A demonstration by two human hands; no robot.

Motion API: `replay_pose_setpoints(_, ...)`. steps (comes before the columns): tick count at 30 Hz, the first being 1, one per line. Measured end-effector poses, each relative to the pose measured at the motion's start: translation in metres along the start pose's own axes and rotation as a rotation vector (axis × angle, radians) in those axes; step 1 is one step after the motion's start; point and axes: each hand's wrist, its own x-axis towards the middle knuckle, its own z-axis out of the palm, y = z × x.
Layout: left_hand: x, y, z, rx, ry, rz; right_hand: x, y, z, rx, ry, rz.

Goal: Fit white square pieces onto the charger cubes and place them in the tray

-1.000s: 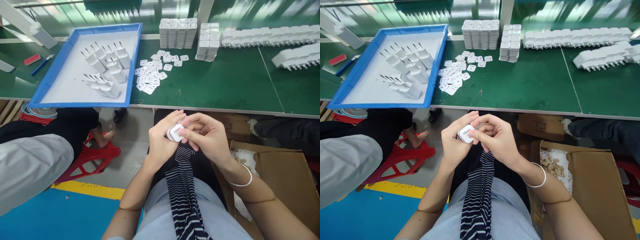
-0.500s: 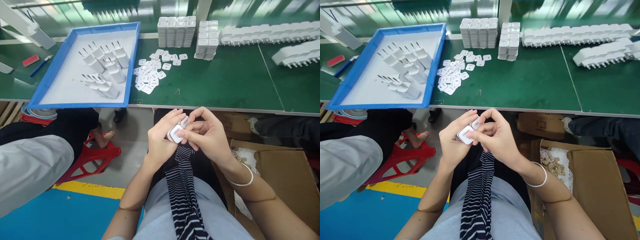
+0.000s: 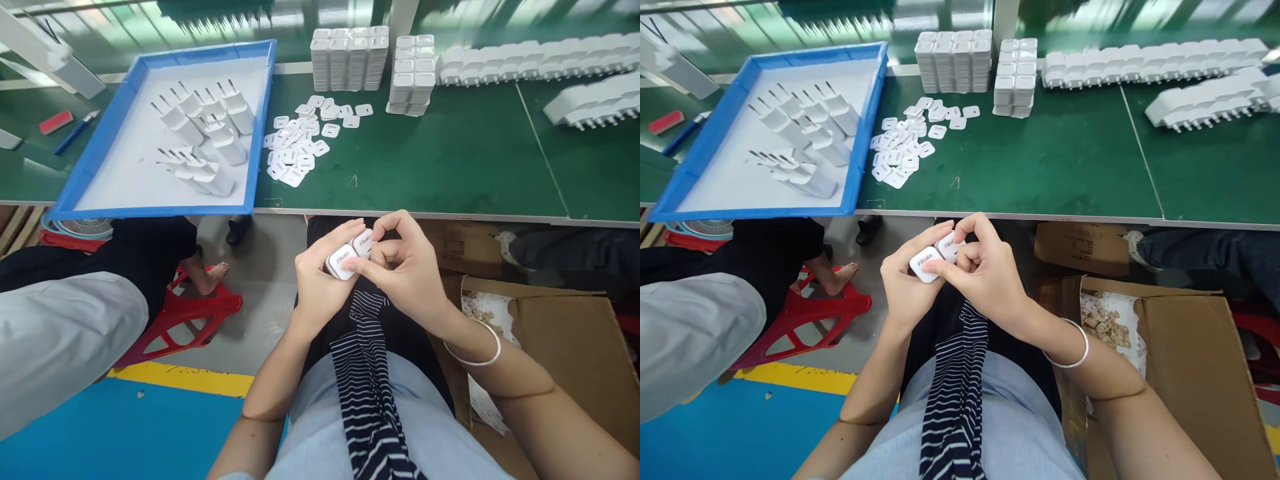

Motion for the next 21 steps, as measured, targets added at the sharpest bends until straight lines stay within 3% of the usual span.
replay_pose_setpoints(6,0.001,0.0,-0.007,-0.282,-0.091,-0.207,-0.002,-0.005,-0.001,0.221,-0.151,0.054)
replay_pose_setpoints(11,0.003,0.001,-0.012,-0.349,-0.105,-0.227,-0.004,-0.009,0.001,0.135,-0.166,0.011)
replay_pose_setpoints(16,0.001,-0.005,-0.018,-0.301,-0.139,-0.222,-0.003,-0.006,0.001,0.04,-0.223,0.066)
replay_pose_setpoints(21,0.001,-0.011,-0.025,-0.026,-0.143,-0.21,0.003,0.01,0.012,0.004,-0.24,0.093)
